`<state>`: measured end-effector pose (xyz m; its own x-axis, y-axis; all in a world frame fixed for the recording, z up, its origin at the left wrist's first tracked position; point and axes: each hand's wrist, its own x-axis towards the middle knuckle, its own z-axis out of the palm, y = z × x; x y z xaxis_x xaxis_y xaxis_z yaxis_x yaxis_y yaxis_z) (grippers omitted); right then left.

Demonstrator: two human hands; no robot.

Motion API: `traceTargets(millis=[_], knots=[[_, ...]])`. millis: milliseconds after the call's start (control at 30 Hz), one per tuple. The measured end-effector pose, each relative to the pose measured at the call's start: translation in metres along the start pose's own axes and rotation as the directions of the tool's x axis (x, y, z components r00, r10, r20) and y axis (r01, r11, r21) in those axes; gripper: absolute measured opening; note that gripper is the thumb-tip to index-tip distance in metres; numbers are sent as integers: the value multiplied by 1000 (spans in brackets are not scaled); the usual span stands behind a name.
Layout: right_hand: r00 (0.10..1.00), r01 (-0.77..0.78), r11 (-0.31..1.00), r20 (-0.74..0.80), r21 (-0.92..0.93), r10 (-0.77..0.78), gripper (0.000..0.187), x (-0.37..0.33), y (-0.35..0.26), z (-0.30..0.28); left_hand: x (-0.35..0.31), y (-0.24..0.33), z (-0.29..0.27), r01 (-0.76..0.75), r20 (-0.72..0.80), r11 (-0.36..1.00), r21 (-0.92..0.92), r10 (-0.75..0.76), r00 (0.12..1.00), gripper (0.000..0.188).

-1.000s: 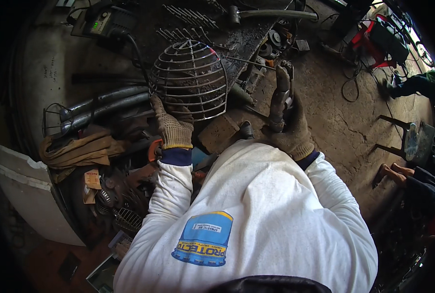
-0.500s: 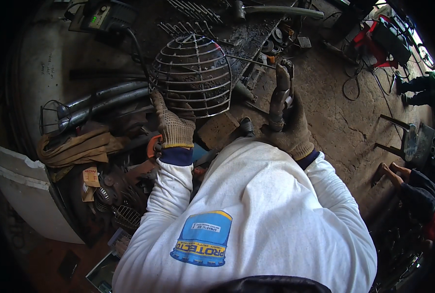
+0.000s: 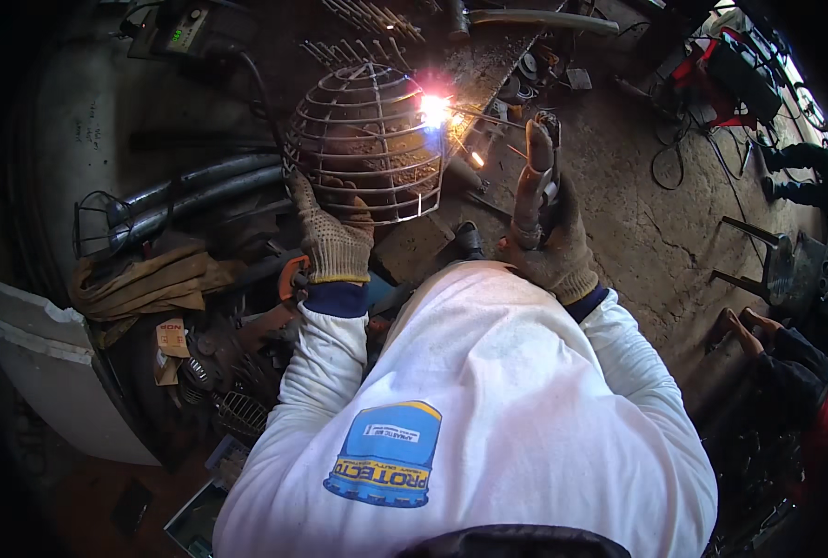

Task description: The person welds a spherical metal grid using a welding tool, then uses a hammer to adjust the wires and continue welding.

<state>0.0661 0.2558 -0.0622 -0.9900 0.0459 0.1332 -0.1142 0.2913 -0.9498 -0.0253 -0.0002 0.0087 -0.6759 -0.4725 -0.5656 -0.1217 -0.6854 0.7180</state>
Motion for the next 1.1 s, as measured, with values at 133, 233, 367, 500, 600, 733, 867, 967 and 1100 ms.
traceTargets(millis=[133,233,367,500,600,733,867,967,1100], knots=[[996,77,997,-55,8,-76,100,-2,9,4,5,2,-8,46,-24,998,33,-46,999,23],[990,129,992,-60,7,-128,103,0,5,5,13,4,-16,75,40,995,72,-78,996,21],[976,208,978,-58,-5,-208,97,2,8,5,22,-1,-27,83,163,995,-51,-74,984,29],[987,149,989,-59,20,-148,88,3,-5,3,33,0,-29,82,76,996,-23,-80,994,29],[998,40,997,-48,63,-37,80,9,-27,2,32,0,-28,63,105,998,-16,-61,993,31],[999,-31,998,26,-55,32,89,4,4,3,17,7,-22,130,425,991,36,-133,895,25],[993,121,989,23,-84,-119,93,-3,39,12,22,6,-9,163,363,980,-113,-112,925,24],[998,33,968,-67,247,-17,65,6,0,13,18,6,-4,117,278,990,-77,-92,956,25],[891,-370,241,269,897,366,71,9,4,11,12,5,-5,70,208,995,-67,-54,977,27]])
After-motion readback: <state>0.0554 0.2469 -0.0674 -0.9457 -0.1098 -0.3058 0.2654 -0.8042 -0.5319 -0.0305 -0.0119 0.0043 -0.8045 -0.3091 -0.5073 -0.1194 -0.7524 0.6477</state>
